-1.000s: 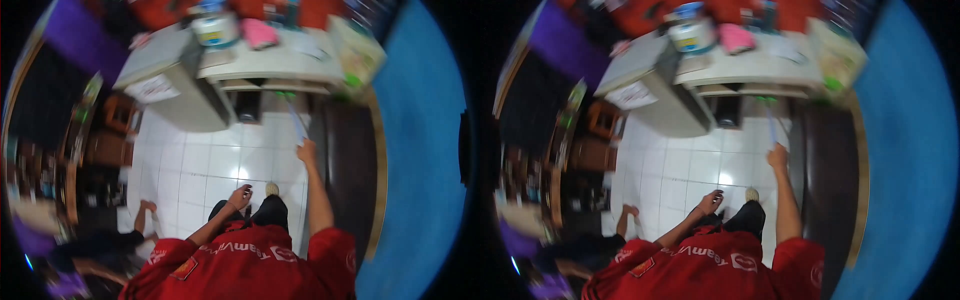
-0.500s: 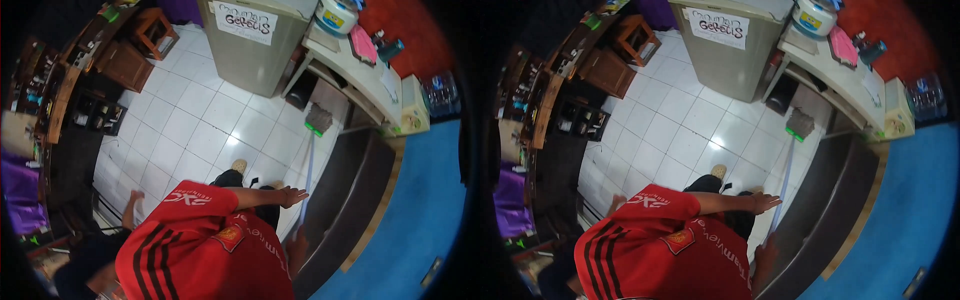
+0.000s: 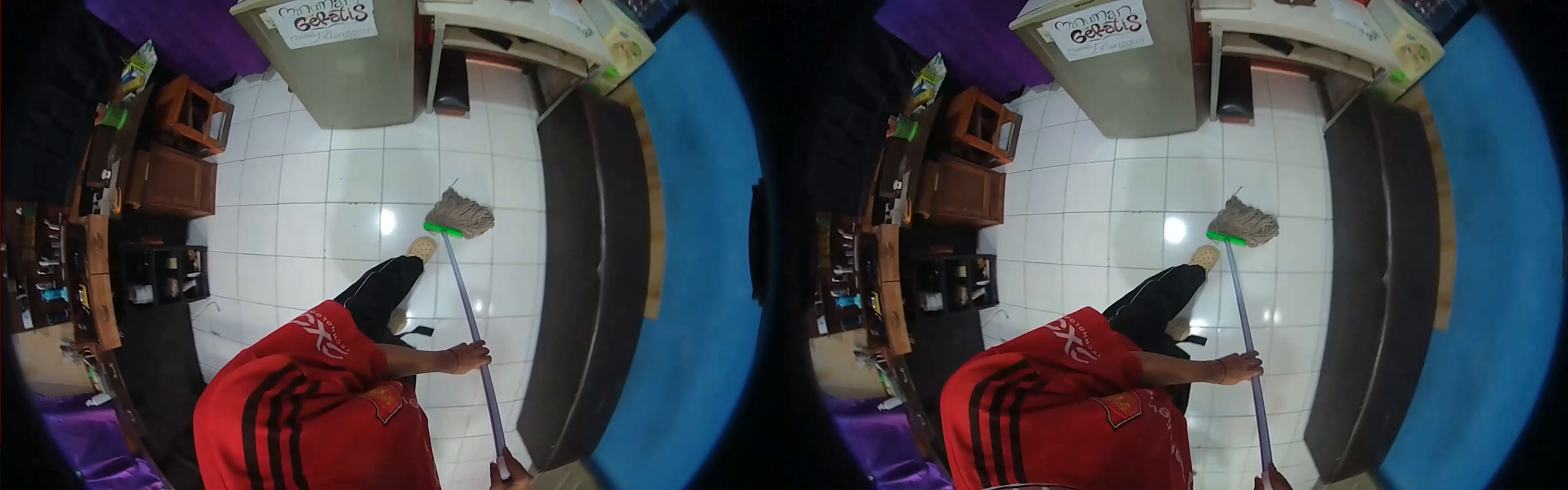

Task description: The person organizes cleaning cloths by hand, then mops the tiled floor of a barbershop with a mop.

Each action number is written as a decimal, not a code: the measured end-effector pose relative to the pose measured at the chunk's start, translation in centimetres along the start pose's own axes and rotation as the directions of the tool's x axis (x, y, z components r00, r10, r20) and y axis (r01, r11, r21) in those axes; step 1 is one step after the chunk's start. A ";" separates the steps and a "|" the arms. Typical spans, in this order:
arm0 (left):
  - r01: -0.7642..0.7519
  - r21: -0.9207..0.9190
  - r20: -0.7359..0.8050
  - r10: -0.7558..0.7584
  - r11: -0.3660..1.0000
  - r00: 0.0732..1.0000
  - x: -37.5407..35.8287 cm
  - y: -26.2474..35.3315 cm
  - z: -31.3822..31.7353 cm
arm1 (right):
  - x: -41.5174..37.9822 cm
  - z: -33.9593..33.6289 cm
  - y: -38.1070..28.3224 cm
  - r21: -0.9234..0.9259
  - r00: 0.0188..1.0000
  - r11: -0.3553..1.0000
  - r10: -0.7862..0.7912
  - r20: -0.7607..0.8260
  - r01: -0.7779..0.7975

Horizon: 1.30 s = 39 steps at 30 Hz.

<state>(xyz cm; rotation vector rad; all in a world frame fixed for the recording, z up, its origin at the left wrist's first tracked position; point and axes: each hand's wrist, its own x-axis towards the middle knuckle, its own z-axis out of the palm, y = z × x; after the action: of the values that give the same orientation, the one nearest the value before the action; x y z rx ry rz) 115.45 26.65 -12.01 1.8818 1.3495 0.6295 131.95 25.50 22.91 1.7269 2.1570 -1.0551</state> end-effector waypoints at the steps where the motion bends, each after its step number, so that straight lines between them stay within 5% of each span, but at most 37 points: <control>1: 0.012 -0.011 0.015 -0.012 1.000 1.000 -2.2 0.3 0.8 | -1.0 1.8 1.5 0.099 0.998 0.993 -0.069 0.007 0.068; 4: 0.181 0.027 0.068 -0.182 0.983 0.981 -8.6 -0.1 0.4 | -3.5 5.5 -0.4 0.002 0.992 0.996 -0.084 0.092 0.084; 7: 0.237 0.045 -0.057 -0.235 0.970 0.970 -14.5 -2.8 0.0 | -4.2 9.1 -3.6 0.002 0.987 0.998 -0.065 0.145 0.066; 8: 0.263 0.039 -0.062 -0.261 0.964 0.963 -16.6 -4.0 -0.9 | -4.0 10.8 -5.5 0.090 0.959 0.956 -0.283 0.026 0.280; 9: 0.308 0.052 -0.025 -0.307 0.950 0.951 -18.5 -5.2 -2.1 | -3.9 12.2 -7.2 0.083 0.953 0.950 -0.304 0.019 0.301; 13: 0.360 0.082 -0.096 -0.352 0.929 0.931 -27.3 -10.9 -8.1 | -3.2 18.9 -15.5 0.053 0.954 0.974 -0.226 0.196 0.219; 15: 0.428 0.036 -0.078 -0.425 0.903 0.902 -31.7 -15.2 -12.2 | -1.7 23.0 -21.3 0.014 0.777 0.779 -0.627 0.049 0.627; 16: 0.418 0.010 -0.139 -0.413 0.908 0.900 -34.0 -17.8 -14.0 | -1.4 24.7 -24.5 0.029 0.918 0.932 -0.360 0.165 0.361; 17: 0.433 0.014 -0.174 -0.424 0.901 0.889 -36.5 -19.0 -16.5 | -1.7 25.8 -29.0 0.004 0.959 0.999 -0.048 0.281 0.049; 18: 0.448 0.016 -0.209 -0.436 0.894 0.876 -39.0 -20.4 -18.9 | 0.3 29.4 -27.6 0.130 0.864 0.868 -0.493 0.099 0.480; 21: 0.548 -0.067 -0.276 -0.543 0.834 0.793 -45.5 -24.4 -25.5 | -0.4 33.8 -39.8 0.070 0.944 0.968 -0.250 0.218 0.240; 23: 0.554 -0.033 -0.289 -0.538 0.832 0.792 -49.3 -27.5 -29.1 | 0.0 37.7 -42.3 0.197 0.965 0.976 -0.138 0.222 0.094; 24: 0.462 0.094 -0.413 -0.387 0.882 0.824 -52.3 -30.4 -31.1 | 1.1 38.8 -47.5 0.130 0.962 0.983 -0.155 0.227 0.128; 29: 0.587 0.086 -0.365 -0.523 0.805 0.770 -55.7 -35.5 -40.5 | 6.9 41.2 -56.9 0.079 0.924 0.947 -0.321 0.209 0.311; 31: 0.596 0.160 -0.464 -0.473 0.787 0.749 -55.6 -40.3 -44.0 | 12.0 42.1 -60.9 0.095 0.937 0.970 -0.239 0.254 0.222; 32: 0.611 0.161 -0.525 -0.457 0.775 0.718 -55.7 -43.6 -46.0 | 15.3 43.3 -63.1 0.045 0.910 0.945 -0.324 0.260 0.324; 35: 0.681 -0.108 -0.598 -0.594 0.725 0.538 -57.8 -56.3 -50.0 | 23.7 48.6 -71.9 -0.078 0.871 0.917 -0.343 0.351 0.392; 37: 0.766 -0.147 -0.390 -0.749 0.625 0.536 -61.4 -65.0 -56.0 | 29.1 55.0 -77.1 -0.047 0.818 0.865 -0.453 0.354 0.499; 39: 0.794 -0.142 -0.500 -0.736 0.591 0.458 -64.8 -71.6 -60.8 | 32.3 61.9 -81.4 -0.097 0.813 0.850 -0.453 0.367 0.518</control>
<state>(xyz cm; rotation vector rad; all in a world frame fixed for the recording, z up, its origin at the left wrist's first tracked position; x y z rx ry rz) 7.03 -4.42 -29.32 0.9386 2.4194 0.5731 30.63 6.31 -6.68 0.8397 2.4260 -1.0974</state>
